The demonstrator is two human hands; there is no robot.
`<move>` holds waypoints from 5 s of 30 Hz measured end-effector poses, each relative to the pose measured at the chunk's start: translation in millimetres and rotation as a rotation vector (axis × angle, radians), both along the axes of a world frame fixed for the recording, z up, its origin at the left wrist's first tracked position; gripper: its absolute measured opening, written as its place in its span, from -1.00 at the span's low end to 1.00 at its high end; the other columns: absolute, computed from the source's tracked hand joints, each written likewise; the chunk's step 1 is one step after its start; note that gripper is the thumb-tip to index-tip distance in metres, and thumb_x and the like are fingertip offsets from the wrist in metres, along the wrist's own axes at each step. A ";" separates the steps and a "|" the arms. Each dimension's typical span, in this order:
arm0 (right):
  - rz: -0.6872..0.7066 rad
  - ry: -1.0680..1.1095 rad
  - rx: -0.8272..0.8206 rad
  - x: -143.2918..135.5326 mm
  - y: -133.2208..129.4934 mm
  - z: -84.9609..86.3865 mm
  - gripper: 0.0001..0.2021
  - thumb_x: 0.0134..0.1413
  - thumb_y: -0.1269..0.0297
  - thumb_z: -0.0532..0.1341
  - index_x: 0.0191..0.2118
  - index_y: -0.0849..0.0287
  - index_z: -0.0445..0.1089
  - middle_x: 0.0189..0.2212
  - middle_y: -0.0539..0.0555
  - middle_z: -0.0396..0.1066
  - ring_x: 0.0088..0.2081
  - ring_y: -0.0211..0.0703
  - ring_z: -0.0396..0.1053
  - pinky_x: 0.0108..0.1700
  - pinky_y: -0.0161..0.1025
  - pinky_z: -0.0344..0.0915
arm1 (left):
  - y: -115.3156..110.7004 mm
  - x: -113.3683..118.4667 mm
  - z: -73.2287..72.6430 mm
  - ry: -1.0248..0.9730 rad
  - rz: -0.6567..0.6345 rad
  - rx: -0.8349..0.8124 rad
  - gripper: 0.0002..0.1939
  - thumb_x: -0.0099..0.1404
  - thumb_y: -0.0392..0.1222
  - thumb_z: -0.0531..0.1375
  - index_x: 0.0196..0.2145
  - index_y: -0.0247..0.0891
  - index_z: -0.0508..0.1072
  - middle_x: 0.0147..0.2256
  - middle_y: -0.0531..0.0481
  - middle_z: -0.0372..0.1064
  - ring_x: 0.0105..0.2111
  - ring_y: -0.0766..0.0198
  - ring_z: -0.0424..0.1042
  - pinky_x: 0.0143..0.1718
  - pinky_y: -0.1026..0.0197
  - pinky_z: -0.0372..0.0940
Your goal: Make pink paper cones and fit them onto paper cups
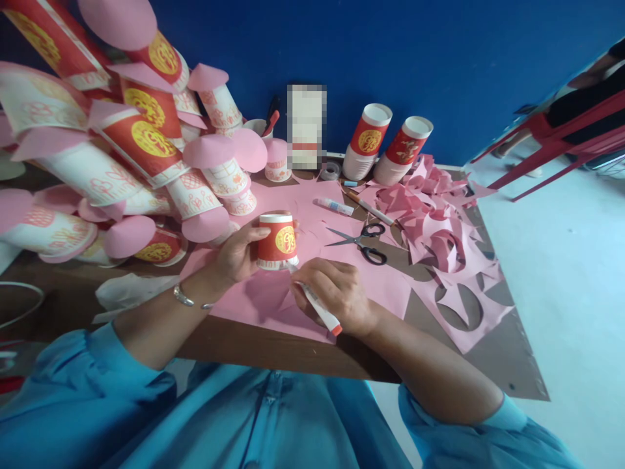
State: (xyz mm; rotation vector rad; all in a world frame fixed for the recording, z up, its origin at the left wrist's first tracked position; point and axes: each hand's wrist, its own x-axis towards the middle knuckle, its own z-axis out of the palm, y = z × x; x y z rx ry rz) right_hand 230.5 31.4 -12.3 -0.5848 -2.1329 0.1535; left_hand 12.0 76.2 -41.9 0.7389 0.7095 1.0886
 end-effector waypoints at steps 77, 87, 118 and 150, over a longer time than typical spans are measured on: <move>0.037 -0.015 -0.013 -0.2 -2.0 -1.3 -0.82 0.27 0.49 0.26 -0.07 0.13 0.38 -0.40 0.01 0.57 -0.40 -0.16 0.59 -0.37 -0.27 0.52 | -1.7 0.6 2.8 0.051 -0.002 -0.010 -0.45 0.16 -0.11 0.48 0.11 -0.18 0.56 0.09 -0.15 0.53 0.06 0.00 0.50 0.00 0.07 0.40; 0.030 -0.021 0.009 -1.0 -1.0 -0.3 -0.83 0.26 0.52 0.27 -0.09 0.17 0.37 -0.42 0.03 0.56 -0.42 -0.15 0.57 -0.39 -0.26 0.51 | -0.9 1.0 2.7 0.029 -0.006 -0.011 -0.53 0.17 -0.07 0.45 0.04 -0.21 0.59 0.02 -0.20 0.59 -0.03 -0.01 0.54 -0.07 0.05 0.43; 0.012 -0.041 -0.018 -2.1 -0.9 -3.9 -0.87 0.32 0.47 0.24 -0.08 0.14 0.35 -0.39 0.04 0.57 -0.39 -0.17 0.59 -0.38 -0.27 0.52 | -0.5 0.3 1.2 0.069 -0.034 0.038 -0.46 0.17 -0.08 0.42 0.09 -0.26 0.57 -0.05 -0.15 0.59 -0.08 0.07 0.54 -0.08 0.11 0.40; 0.038 0.001 -0.019 -3.6 -2.9 -5.0 -0.77 0.29 0.47 0.31 0.02 0.18 0.41 -0.31 0.13 0.63 -0.26 -0.05 0.66 -0.23 -0.16 0.63 | -1.1 -0.5 -0.7 -0.015 -0.018 -0.005 -0.47 0.20 -0.06 0.37 0.11 -0.26 0.54 0.03 -0.23 0.58 0.00 -0.04 0.54 -0.06 0.04 0.46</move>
